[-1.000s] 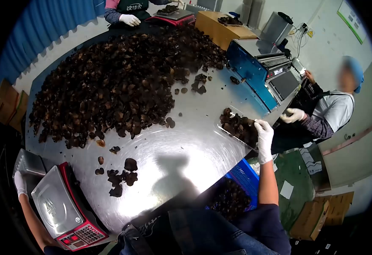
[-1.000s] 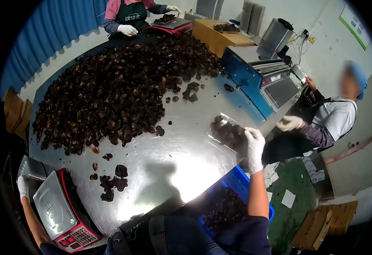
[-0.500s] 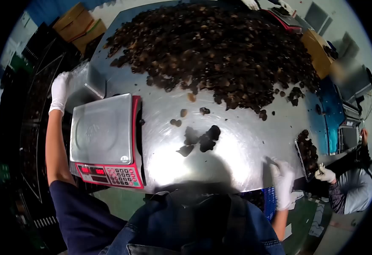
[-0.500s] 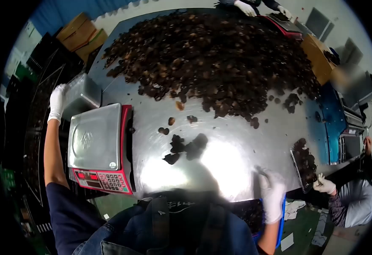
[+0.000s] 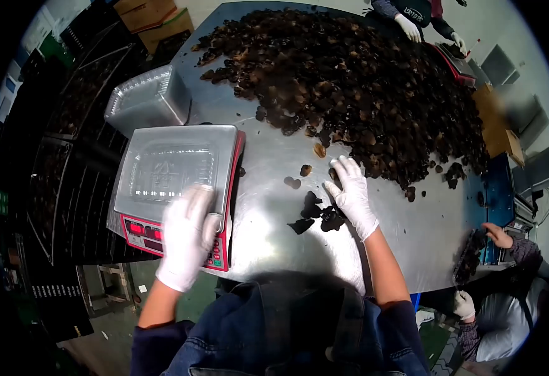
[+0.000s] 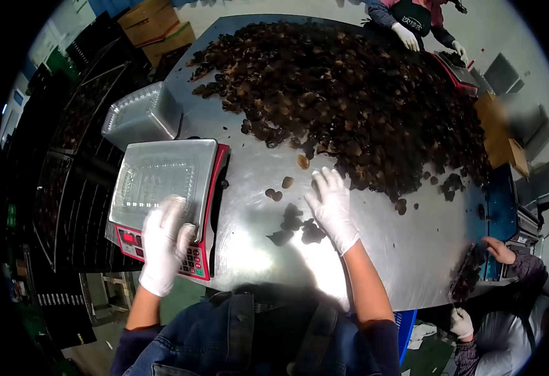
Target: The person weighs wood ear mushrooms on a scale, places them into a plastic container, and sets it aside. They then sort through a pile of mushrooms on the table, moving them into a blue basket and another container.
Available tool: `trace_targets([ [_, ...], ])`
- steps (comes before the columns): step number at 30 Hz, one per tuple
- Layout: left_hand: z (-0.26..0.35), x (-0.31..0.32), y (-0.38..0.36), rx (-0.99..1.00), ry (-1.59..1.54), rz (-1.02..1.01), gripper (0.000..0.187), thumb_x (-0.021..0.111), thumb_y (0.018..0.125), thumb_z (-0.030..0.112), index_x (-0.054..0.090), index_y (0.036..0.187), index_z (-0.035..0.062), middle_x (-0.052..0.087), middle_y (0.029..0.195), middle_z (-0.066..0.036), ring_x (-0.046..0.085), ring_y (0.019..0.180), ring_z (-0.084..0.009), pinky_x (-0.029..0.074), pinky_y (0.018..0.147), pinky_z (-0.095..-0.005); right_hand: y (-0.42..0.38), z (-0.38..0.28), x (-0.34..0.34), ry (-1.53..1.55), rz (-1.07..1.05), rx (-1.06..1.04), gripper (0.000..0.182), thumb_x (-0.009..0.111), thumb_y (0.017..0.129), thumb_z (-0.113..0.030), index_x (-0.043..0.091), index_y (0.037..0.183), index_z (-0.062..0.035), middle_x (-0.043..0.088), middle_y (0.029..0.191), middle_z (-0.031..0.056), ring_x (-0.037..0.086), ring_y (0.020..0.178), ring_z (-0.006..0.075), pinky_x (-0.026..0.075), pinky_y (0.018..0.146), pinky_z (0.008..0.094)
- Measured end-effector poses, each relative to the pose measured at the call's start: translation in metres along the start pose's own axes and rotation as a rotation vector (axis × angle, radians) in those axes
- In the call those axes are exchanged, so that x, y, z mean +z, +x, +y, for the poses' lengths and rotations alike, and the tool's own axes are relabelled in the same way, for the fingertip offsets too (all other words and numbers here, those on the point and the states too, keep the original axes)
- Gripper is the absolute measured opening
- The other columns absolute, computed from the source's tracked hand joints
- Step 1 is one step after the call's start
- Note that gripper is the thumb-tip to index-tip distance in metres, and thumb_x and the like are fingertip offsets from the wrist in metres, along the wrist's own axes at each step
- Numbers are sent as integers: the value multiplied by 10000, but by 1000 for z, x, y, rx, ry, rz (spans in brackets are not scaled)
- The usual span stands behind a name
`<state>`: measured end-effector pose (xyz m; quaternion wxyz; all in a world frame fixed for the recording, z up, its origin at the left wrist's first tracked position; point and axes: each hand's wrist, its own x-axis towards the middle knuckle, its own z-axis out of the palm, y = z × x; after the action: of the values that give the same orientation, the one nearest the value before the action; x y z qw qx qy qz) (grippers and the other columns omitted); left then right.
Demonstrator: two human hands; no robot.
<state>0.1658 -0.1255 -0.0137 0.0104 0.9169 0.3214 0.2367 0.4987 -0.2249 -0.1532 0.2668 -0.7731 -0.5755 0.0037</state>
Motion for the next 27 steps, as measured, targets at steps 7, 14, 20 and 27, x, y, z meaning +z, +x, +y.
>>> trace_targets([
  [7, 93, 139, 65, -11, -453, -309, 614, 646, 845, 112, 436, 1417, 34, 389, 1462, -260, 414, 1330, -423, 394, 1070, -464, -40, -19, -46, 169, -71, 23, 132, 676, 822, -211, 743, 904, -131, 703, 1024, 55, 637, 1015, 247, 402, 994, 451],
  [14, 112, 227, 124, -59, -150, -445, 540, 587, 877, 92, 465, 1399, 30, 413, 1456, -253, 454, 1297, -403, 422, 1053, -443, -1, 89, -57, -252, 227, 249, 515, 764, 774, -166, 598, 1257, -103, 561, 1302, 168, 495, 1242, 337, 432, 975, 438],
  [20, 109, 137, 90, -42, -763, -506, 365, 533, 901, 32, 573, 1262, -4, 568, 1281, -200, 572, 1155, -365, 485, 972, -393, -101, 60, -75, 14, 164, 172, 77, 688, 834, -65, 704, 907, -46, 678, 958, 122, 630, 911, 302, 488, 816, 398],
  [27, 78, 179, 69, -108, -516, -195, 318, 588, 840, -9, 668, 1147, 13, 625, 1174, -190, 584, 1109, -343, 474, 973, -380, -66, 46, -77, 187, 275, 302, 111, 661, 850, -17, 697, 956, -22, 675, 942, 115, 648, 885, 274, 498, 810, 338],
])
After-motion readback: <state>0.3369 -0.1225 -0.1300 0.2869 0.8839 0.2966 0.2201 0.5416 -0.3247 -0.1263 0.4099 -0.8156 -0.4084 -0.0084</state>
